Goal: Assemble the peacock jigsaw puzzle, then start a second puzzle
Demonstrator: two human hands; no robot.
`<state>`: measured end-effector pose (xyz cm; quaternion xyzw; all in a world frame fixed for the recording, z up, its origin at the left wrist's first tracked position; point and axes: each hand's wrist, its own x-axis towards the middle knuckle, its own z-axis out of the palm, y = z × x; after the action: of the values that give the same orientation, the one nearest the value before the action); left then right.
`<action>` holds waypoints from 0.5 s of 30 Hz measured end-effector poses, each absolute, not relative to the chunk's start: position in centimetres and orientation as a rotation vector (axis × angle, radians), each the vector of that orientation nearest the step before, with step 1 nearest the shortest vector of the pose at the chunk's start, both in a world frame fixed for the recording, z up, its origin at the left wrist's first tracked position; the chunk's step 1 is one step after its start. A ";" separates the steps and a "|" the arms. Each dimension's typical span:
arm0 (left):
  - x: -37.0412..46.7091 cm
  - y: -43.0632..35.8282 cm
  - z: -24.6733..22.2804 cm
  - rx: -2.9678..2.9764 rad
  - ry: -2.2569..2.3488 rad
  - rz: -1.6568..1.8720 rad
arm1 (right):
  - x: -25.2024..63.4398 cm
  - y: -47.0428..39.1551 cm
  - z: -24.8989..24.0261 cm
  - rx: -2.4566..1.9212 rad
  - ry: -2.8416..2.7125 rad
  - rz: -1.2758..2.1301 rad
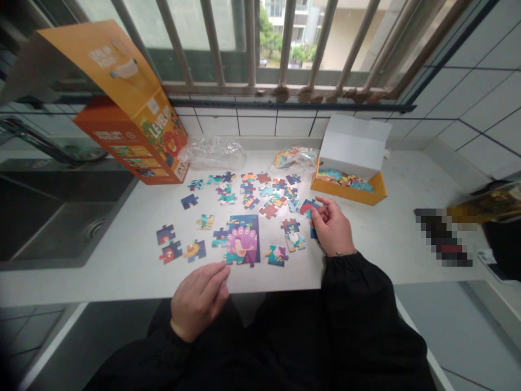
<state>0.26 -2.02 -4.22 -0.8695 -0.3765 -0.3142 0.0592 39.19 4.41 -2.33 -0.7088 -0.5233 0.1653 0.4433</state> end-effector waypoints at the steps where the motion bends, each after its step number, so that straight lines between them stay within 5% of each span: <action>1: 0.3 -2.0 -4.2 -2.632 -1.140 -0.949 | 39.2 4.5 -2.4 -1.731 -1.280 0.447; 15: 0.2 -2.0 -4.4 -2.622 -1.145 -0.956 | 39.5 4.5 -2.4 -1.780 -1.015 0.379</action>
<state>0.22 -1.99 -4.39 -0.8676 -0.3787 -0.3163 0.0624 39.48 4.53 -2.43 -0.7375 -0.4207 0.1572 0.5043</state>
